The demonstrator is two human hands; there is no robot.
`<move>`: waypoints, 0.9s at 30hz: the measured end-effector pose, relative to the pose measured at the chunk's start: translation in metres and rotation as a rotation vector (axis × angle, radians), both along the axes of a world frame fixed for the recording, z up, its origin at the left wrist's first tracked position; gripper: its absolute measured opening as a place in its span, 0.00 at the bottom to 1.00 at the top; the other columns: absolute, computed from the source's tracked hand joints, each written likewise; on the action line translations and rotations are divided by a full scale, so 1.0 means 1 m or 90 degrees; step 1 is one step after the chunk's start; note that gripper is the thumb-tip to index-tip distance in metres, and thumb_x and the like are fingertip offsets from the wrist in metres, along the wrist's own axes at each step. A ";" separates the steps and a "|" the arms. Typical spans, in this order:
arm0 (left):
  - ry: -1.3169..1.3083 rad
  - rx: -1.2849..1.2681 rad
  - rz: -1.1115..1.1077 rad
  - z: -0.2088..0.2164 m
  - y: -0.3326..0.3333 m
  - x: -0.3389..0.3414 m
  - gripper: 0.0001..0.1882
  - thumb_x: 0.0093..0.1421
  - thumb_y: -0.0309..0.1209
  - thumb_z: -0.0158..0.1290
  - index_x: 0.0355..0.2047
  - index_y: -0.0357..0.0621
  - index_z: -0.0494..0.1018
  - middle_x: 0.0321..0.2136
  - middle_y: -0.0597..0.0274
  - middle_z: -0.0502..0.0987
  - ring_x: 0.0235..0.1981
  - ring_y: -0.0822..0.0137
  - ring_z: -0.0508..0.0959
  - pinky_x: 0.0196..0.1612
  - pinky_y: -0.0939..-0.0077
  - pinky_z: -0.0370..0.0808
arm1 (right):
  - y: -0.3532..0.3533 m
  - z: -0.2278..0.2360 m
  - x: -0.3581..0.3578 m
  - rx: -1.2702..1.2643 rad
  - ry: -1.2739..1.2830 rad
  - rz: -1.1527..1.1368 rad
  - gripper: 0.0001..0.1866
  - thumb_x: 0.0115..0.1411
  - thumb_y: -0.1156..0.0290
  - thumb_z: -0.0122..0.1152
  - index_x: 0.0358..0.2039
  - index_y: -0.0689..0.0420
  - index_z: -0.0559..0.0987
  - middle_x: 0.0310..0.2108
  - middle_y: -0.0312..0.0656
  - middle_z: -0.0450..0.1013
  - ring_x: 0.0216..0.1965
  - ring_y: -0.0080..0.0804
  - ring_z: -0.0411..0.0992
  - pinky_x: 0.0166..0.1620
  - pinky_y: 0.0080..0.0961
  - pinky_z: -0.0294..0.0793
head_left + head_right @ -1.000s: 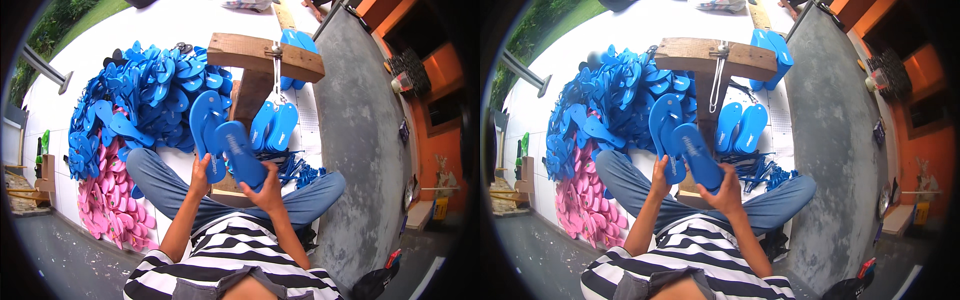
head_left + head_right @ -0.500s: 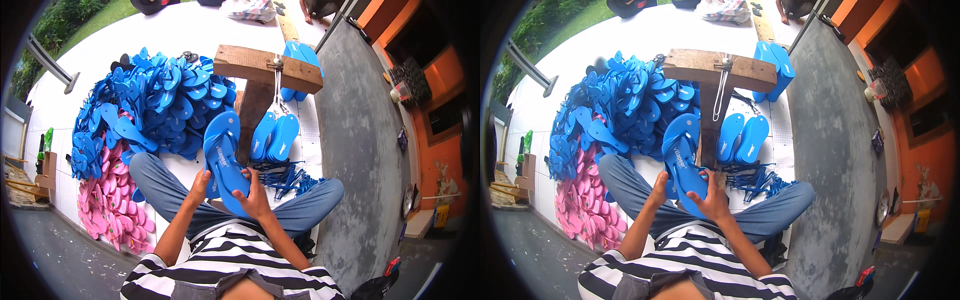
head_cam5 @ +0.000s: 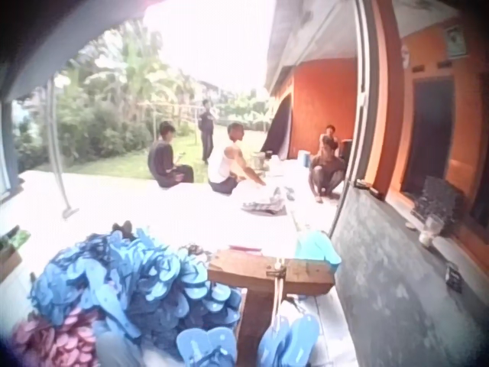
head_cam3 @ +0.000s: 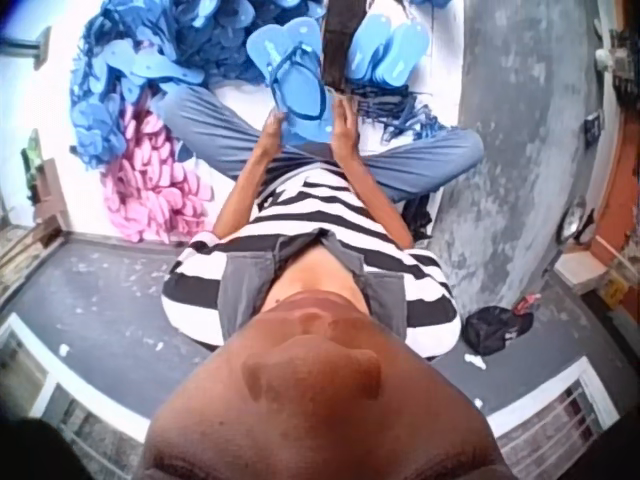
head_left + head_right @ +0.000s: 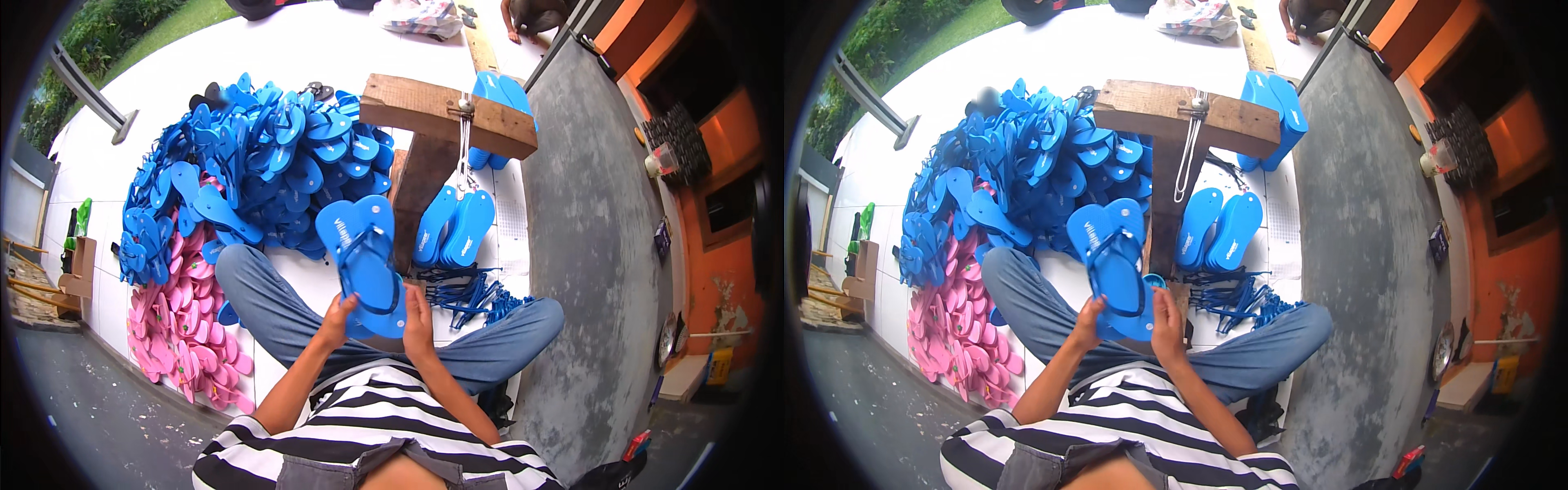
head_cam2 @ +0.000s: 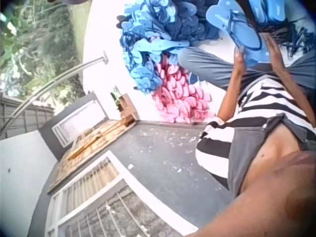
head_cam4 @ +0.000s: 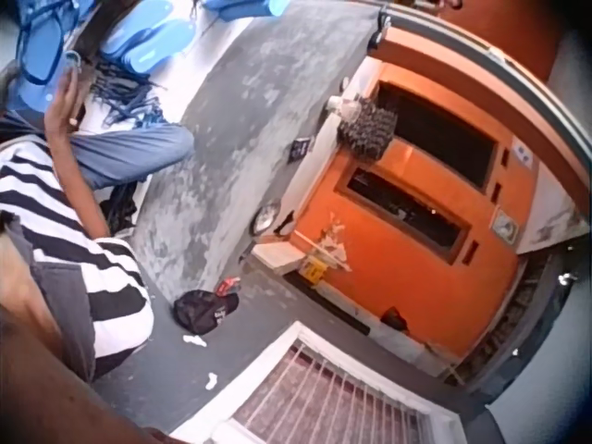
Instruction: The person assembles flip-flops by using a manual press to insert plastic straps into the pre-cut holes of blue foam soles.
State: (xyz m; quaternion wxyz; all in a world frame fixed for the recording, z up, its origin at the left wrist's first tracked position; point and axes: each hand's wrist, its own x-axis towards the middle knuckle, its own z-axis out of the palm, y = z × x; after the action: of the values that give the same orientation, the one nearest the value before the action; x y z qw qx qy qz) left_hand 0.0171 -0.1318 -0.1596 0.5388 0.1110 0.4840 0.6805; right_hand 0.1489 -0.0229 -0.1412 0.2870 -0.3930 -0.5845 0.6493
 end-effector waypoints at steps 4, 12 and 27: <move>0.068 -0.066 -0.183 0.015 0.010 -0.006 0.31 0.58 0.50 0.59 0.50 0.36 0.69 0.38 0.56 0.78 0.40 0.68 0.79 0.44 0.71 0.77 | 0.012 -0.008 -0.013 -0.275 0.194 -0.178 0.16 0.69 0.56 0.51 0.40 0.56 0.77 0.35 0.31 0.71 0.40 0.17 0.66 0.45 0.18 0.64; 0.226 -0.116 -0.016 0.011 0.014 -0.011 0.27 0.59 0.46 0.60 0.46 0.34 0.73 0.36 0.63 0.78 0.35 0.75 0.74 0.41 0.79 0.72 | 0.012 -0.016 -0.029 -0.075 -0.041 -0.021 0.20 0.69 0.52 0.51 0.36 0.58 0.75 0.29 0.29 0.69 0.32 0.15 0.62 0.38 0.15 0.63; 0.260 -0.054 0.063 0.021 0.011 -0.043 0.33 0.53 0.37 0.67 0.55 0.36 0.67 0.44 0.58 0.77 0.42 0.71 0.77 0.48 0.74 0.74 | 0.009 0.003 -0.066 -0.078 0.087 0.022 0.23 0.66 0.52 0.57 0.48 0.60 0.70 0.37 0.37 0.71 0.39 0.21 0.68 0.44 0.20 0.68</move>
State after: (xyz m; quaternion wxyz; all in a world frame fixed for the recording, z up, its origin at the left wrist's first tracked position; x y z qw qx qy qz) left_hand -0.0259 -0.1212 -0.1385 0.3997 0.1996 0.6163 0.6485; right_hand 0.0825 -0.0140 -0.1386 0.2906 -0.3543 -0.5292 0.7141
